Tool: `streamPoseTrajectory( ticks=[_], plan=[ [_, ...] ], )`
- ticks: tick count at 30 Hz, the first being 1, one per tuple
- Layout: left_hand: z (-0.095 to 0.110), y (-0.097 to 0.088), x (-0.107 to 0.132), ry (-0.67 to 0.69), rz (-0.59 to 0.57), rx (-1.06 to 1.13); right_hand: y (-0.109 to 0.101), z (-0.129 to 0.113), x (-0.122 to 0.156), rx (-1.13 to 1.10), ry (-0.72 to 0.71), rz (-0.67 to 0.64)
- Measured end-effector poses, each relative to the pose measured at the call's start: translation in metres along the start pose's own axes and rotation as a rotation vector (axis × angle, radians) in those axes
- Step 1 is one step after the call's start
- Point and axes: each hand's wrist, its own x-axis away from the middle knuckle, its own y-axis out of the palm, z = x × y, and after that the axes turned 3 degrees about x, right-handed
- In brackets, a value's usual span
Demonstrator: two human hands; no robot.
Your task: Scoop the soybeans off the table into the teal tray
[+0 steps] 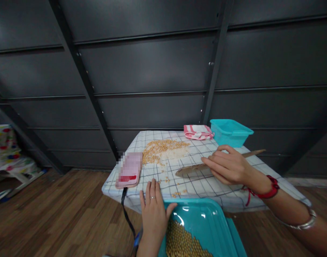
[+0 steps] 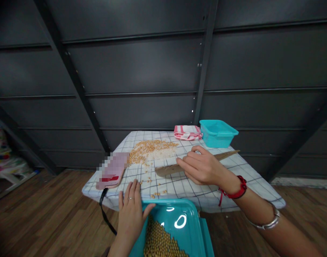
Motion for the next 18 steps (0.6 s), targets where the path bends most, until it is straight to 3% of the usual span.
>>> streamPoseTrajectory(
  ticks=[9, 18],
  plan=[
    [-0.001, 0.000, 0.000, 0.003, 0.000, 0.008, -0.011, -0.012, 0.009, -0.015, 0.061, 0.036],
    [-0.001, 0.002, 0.002, 0.004, -0.011, 0.014, 0.009, -0.022, 0.012, 0.034, 0.070, 0.017]
  ],
)
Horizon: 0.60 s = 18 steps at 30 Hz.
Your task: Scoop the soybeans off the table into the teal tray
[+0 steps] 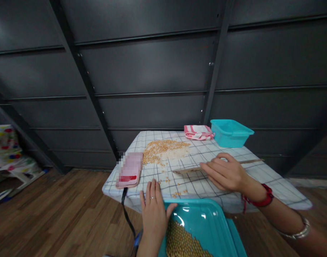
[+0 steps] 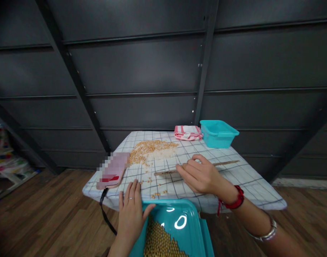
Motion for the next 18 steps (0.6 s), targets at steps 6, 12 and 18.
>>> streamPoseTrajectory(
  ticks=[6, 12, 18],
  plan=[
    [0.000, 0.001, 0.000, 0.000, -0.003, -0.007, 0.000, 0.006, -0.004, 0.015, -0.022, 0.050],
    [0.000, -0.001, 0.000, -0.010, -0.012, -0.002, -0.008, -0.001, -0.006, -0.056, -0.035, 0.015],
    [0.001, -0.003, 0.000, -0.011, -0.014, -0.017, 0.004, 0.002, -0.010, -0.032, -0.032, 0.056]
  ],
)
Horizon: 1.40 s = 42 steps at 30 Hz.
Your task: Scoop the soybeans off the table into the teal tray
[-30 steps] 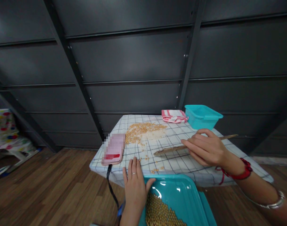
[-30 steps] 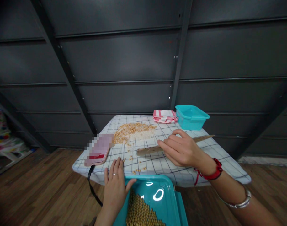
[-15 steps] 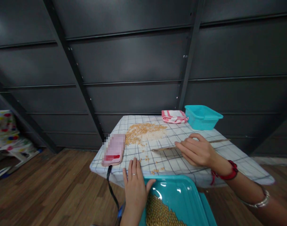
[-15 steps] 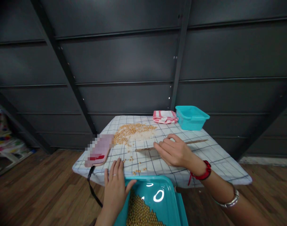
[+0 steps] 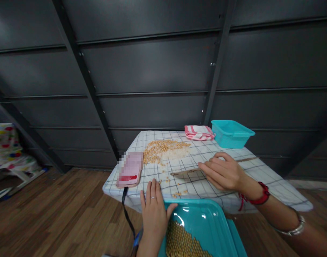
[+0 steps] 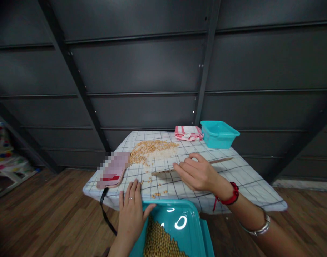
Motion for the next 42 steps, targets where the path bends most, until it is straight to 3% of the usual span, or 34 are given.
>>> streamPoseTrajectory(
  ticks=[8, 19, 32, 42],
  plan=[
    [0.000, 0.000, 0.000, 0.001, 0.001, 0.012, 0.019, 0.011, -0.002, 0.072, 0.012, -0.042],
    [0.000, 0.000, -0.001, -0.008, -0.004, 0.002, 0.002, 0.003, -0.001, 0.031, -0.006, -0.021],
    [-0.001, 0.002, 0.000, 0.000, 0.009, 0.020, 0.033, 0.011, 0.002, 0.104, 0.028, -0.054],
    [-0.001, 0.004, 0.002, -0.012, -0.008, 0.021, 0.005, 0.014, -0.004, 0.074, 0.008, -0.046]
  ],
)
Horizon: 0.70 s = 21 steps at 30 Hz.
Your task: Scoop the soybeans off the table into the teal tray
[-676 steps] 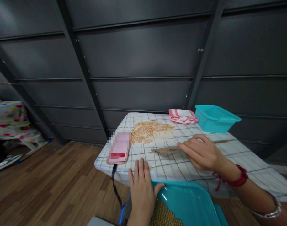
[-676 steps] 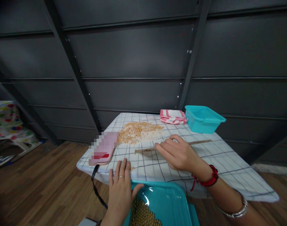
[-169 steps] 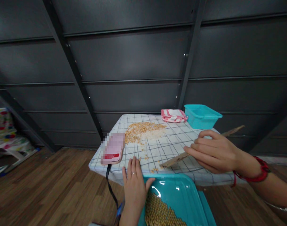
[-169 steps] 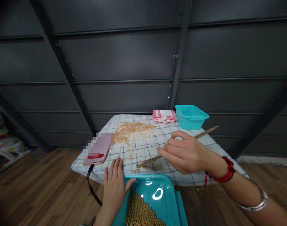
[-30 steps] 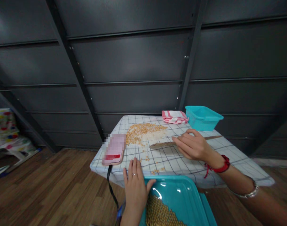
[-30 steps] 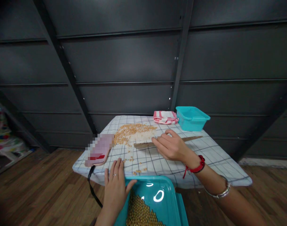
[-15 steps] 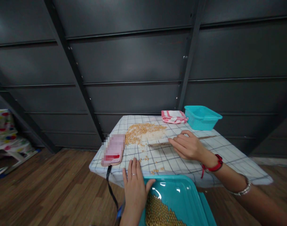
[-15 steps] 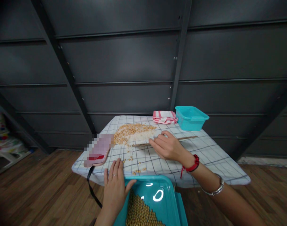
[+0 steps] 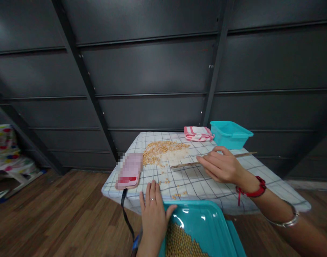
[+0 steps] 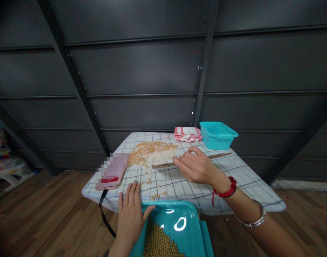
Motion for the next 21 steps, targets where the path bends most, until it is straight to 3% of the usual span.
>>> streamPoseTrajectory(
  ticks=[13, 21],
  plan=[
    [0.000, -0.002, -0.003, 0.008, 0.016, -0.004, 0.037, -0.002, 0.002, 0.059, -0.006, -0.021],
    [0.000, -0.003, -0.002, 0.025, 0.041, -0.016, 0.034, 0.018, -0.006, 0.151, 0.049, 0.013]
  ],
)
